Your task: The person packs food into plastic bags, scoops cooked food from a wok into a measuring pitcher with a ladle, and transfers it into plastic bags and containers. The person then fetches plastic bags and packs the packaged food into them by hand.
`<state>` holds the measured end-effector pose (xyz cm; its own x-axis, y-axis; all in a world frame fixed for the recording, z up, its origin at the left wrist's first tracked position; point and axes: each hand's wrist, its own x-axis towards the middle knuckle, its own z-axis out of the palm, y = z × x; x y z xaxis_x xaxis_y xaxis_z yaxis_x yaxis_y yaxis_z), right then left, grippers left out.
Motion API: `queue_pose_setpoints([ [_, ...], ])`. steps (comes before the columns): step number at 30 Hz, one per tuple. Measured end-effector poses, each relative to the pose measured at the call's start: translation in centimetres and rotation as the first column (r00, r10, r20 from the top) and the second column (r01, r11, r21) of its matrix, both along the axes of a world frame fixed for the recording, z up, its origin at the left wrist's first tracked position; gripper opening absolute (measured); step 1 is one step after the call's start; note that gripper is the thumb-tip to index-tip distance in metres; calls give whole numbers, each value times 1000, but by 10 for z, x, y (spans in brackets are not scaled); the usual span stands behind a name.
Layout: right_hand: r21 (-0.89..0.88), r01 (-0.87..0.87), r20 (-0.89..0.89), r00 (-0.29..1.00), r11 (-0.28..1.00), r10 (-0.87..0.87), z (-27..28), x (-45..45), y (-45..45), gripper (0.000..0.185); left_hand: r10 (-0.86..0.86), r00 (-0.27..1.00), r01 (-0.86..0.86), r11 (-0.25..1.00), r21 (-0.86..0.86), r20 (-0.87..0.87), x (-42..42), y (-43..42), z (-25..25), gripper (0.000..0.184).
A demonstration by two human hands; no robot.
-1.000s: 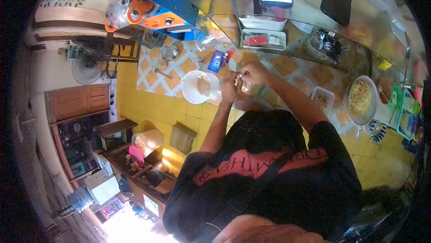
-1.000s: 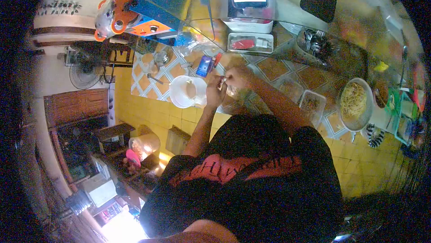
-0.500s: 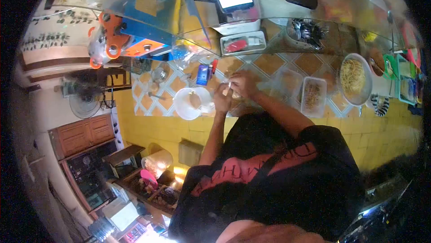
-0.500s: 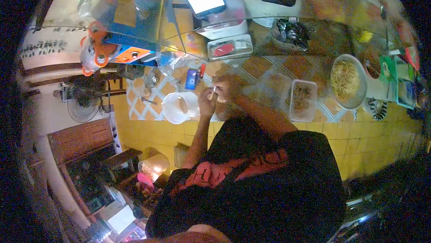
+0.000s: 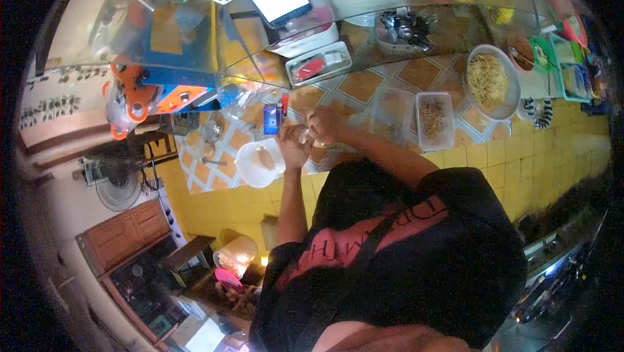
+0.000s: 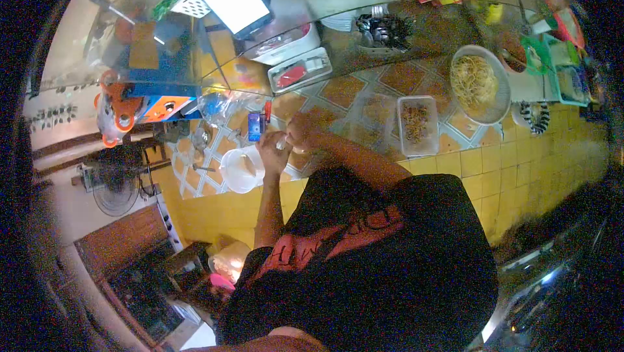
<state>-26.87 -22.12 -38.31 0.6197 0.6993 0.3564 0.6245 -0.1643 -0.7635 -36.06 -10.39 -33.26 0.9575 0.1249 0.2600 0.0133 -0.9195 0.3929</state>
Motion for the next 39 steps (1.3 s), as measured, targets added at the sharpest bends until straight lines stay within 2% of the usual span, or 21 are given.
queue_pose_setpoints([
  [1, -2, 14, 4, 1000, 1000, -14, -5, 1, 3, 17, -14, 1000, 14, 1000, -2, 4, 1, 1, -1, 22],
  [3, -489, -87, 105, 982, 868, 158, -13, 5, 9, 18, -23, 996, 13, 994, -110, -88, 2, 2, -6, 26],
  [5, -494, -117, 31, 988, 862, 152, -21, 12, 8, 18, -4, 997, -8, 987, -162, -71, 3, 2, -16, 27],
  [7, -494, -150, -46, 988, 857, 146, -8, 14, 0, 19, 129, 983, -179, 847, -500, -132, 5, 4, -26, 24],
  [9, -337, -19, 191, 978, 941, 88, 41, 8, -26, 18, 122, 983, -181, 794, -580, -140, 7, 9, -35, 20],
  [10, -339, -10, 188, 979, 941, 79, 40, 3, -31, 18, 130, 979, -200, 730, -654, -154, 6, 11, -41, 17],
  [13, -211, 172, 337, 937, 962, -94, 36, -4, -38, 18, 142, 983, -186, 768, -613, -119, 11, 11, -56, 13],
  [15, -378, 156, 274, 960, 913, -51, 33, -3, -40, 20, 103, 987, -160, 724, -671, -125, 13, 3, -49, 13],
  [20, -358, 213, 313, 945, 909, -98, 1, 0, -36, 21, -49, 998, -5, 611, -792, -44, 28, -7, -32, 20],
  [22, -306, 231, 311, 941, 923, -132, 1, 4, -39, 21, -161, 962, -163, 318, -934, -222, 26, -7, -25, 30],
  [23, -379, 177, 224, 970, 908, -96, 12, 8, -47, 22, -139, 966, -168, 313, -935, -220, 26, -8, -28, 30],
  [25, -442, 71, 132, 991, 894, -13, 22, 13, -57, 22, -246, 948, -198, 42, -979, -202, 30, -10, -40, 34],
  [26, -391, 48, 31, 999, 919, -39, 22, 17, -59, 22, -206, 968, 42, 700, -712, -145, 31, -12, -44, 34],
  [27, -339, 23, -76, 996, 941, -52, 19, 20, -59, 21, -198, 974, 195, 980, -31, -110, 33, -16, -44, 33],
  [29, -313, 87, -213, 964, 946, -159, 2, 27, -58, 20, -164, 984, 159, 984, -79, -63, 38, -14, -88, 29],
  [31, -97, 116, -594, 790, 989, -151, 0, 29, -65, 20, -140, 989, 127, 971, -201, -52, 49, -22, -85, 24],
  [32, -98, 72, -586, 802, 993, -116, 3, 32, -69, 20, -95, 995, 85, 976, -202, -43, 50, -28, -69, 24],
  [34, -229, 126, -144, 976, 965, -162, 9, 39, -79, 24, -153, 988, 153, 988, -11, -21, 52, -41, -43, 25],
  [35, -237, 87, -134, 984, 968, -121, 9, 38, -82, 24, -111, 994, 111, 994, -19, -11, 55, -44, -43, 25],
  [38, -258, 189, -312, 912, 947, -267, 12, 34, -89, 25, -131, 985, 141, 987, 82, -115, 60, -48, -47, 20],
  [39, -400, 158, -311, 903, 903, -296, 30, 36, -92, 27, -101, 989, 109, 991, 74, -106, 57, -50, -39, 20],
])
